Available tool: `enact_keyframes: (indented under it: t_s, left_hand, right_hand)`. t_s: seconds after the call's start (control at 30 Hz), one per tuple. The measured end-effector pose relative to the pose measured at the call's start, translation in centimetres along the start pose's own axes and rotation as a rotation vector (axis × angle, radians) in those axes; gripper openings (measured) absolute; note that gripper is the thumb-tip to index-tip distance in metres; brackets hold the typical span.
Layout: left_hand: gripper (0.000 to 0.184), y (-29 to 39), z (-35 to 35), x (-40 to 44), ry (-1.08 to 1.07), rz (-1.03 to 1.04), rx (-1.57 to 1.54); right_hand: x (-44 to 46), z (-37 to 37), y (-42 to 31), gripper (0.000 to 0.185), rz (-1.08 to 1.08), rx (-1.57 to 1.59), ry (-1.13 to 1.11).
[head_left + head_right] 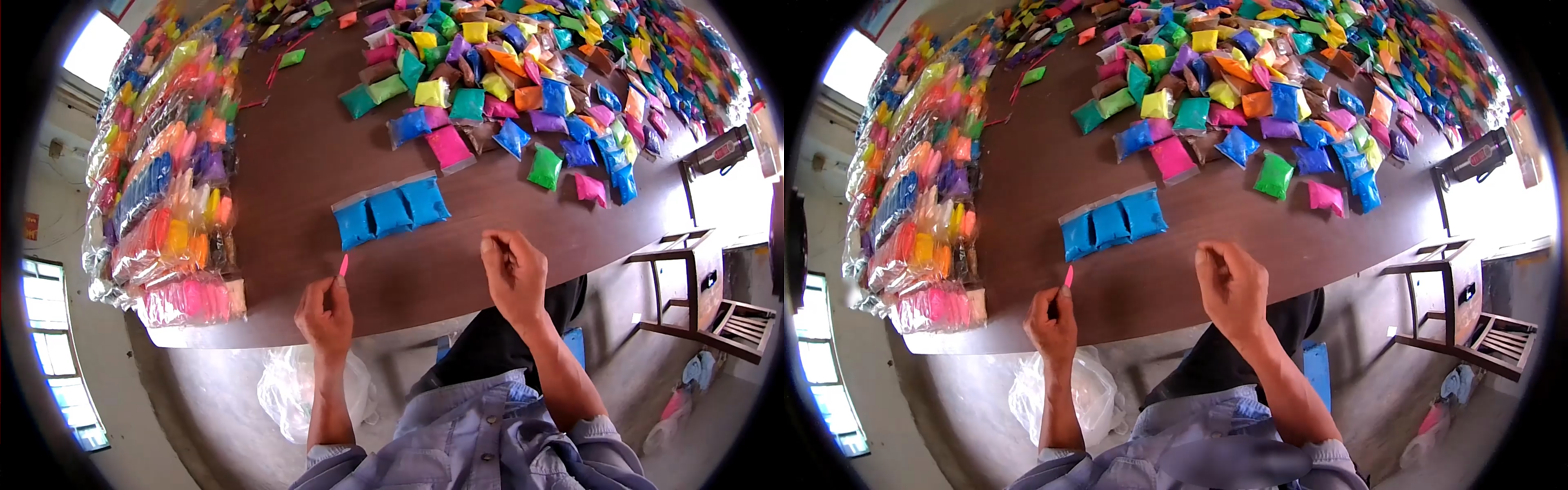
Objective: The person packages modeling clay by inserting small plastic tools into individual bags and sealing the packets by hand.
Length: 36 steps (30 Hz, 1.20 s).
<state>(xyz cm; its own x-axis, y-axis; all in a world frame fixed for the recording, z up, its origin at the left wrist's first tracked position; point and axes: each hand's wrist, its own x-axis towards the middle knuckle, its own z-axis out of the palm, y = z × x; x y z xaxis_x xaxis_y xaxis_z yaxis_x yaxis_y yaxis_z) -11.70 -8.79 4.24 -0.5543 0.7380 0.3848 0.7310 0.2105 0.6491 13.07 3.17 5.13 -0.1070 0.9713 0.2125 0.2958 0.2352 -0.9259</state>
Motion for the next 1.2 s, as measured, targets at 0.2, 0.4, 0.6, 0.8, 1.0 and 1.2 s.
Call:
enact_keyframes:
  t_s: [0.2, 0.4, 0.6, 0.8, 1.0, 1.2]
  left_hand:
    - [0.007, -0.1, 0.3, 0.0, 0.010, 0.093, 0.070]
    - [0.009, -0.3, 0.9, -0.3, 0.043, 0.189, 0.155]
    - [0.010, 1.0, 1.0, -0.3, 0.009, 0.258, 0.164]
    - [0.011, 1.1, 1.2, -0.4, 0.007, 0.237, 0.227]
    - [0.013, -0.4, 1.1, -0.7, -0.057, 0.159, 0.261]
    - [0.019, -1.7, 1.5, -0.7, -0.032, 0.191, 0.334]
  right_hand:
    - [-1.4, -1.0, 0.3, 0.014, -0.221, -0.079, -0.022]
    - [-1.5, -1.0, 0.6, 0.014, -0.381, -0.152, 0.031]
    - [-1.8, -1.0, 1.1, 0.013, -0.363, -0.102, 0.049]
    - [-1.8, -1.5, 1.1, 0.016, -0.312, -0.067, 0.011]
    - [-1.3, -2.5, 0.9, 0.021, -0.227, 0.138, -0.046]
    - [2.9, -9.1, 0.4, 0.015, -0.098, 0.086, 0.102]
